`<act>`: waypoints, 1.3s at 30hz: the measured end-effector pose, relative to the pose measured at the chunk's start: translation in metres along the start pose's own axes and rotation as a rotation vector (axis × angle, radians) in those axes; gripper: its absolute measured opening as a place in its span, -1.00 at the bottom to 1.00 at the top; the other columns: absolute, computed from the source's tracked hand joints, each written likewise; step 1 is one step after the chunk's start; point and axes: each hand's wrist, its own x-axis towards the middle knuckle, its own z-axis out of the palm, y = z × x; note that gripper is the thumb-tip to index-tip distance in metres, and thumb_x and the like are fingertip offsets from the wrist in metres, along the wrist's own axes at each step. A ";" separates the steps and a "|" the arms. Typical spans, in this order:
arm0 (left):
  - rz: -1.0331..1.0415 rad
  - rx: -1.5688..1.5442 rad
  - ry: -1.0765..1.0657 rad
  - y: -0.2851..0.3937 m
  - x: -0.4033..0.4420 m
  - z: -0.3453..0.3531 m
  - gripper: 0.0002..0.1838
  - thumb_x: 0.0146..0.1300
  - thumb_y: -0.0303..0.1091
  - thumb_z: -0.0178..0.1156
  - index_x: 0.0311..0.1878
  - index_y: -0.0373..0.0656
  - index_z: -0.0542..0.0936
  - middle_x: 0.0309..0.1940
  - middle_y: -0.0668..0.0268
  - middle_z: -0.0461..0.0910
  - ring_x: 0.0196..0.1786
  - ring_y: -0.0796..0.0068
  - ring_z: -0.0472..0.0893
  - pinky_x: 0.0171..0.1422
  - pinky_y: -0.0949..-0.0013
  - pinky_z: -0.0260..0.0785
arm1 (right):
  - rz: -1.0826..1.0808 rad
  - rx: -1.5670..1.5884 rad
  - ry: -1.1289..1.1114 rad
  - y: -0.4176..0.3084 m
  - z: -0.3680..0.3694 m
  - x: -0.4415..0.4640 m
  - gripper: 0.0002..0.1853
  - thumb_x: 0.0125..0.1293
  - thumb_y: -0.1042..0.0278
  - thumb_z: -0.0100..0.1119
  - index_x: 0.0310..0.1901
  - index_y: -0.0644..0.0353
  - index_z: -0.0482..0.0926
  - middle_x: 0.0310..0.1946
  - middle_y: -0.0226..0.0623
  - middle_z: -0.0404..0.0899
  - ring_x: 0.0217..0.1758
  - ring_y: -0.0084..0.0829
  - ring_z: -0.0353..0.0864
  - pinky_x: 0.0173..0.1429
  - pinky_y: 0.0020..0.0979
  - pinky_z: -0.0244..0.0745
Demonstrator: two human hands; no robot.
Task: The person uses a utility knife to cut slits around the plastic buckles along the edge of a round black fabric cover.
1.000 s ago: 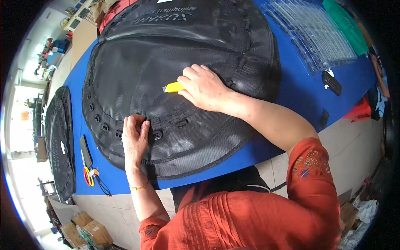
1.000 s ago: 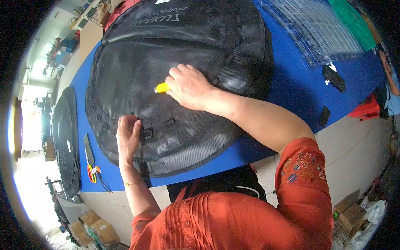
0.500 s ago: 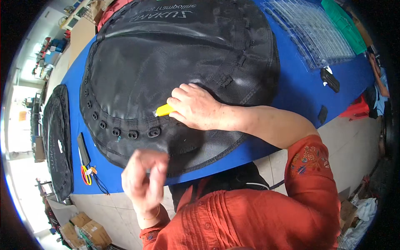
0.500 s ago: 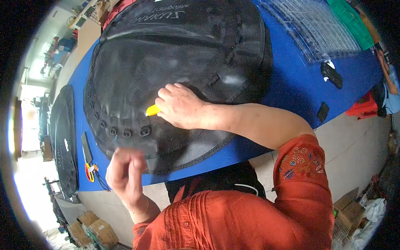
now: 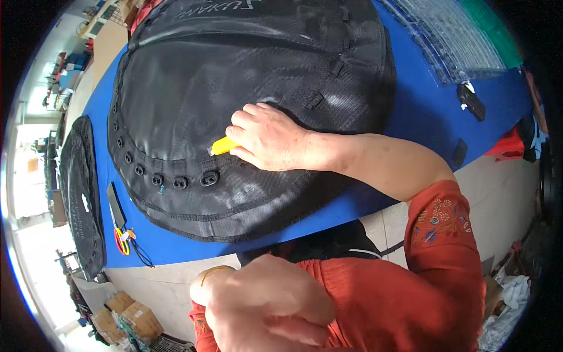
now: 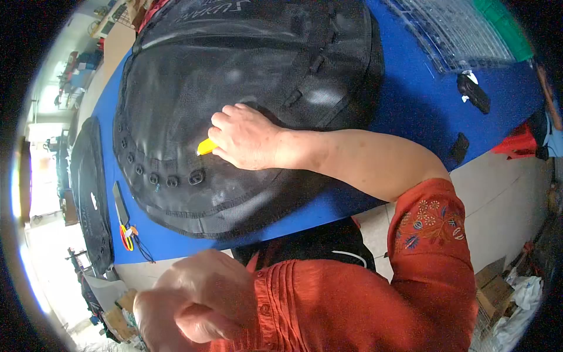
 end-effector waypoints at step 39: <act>-0.190 -0.215 -0.982 0.006 0.087 0.020 -0.67 0.63 -0.26 0.25 0.11 -0.41 0.72 -0.17 0.04 0.70 -0.20 0.12 0.75 -0.21 0.23 0.58 | 0.007 0.004 -0.030 0.000 0.002 0.002 -0.69 0.44 0.12 0.43 -0.08 0.23 0.67 -0.14 -0.25 0.53 -0.02 -0.25 0.55 0.13 -0.17 0.50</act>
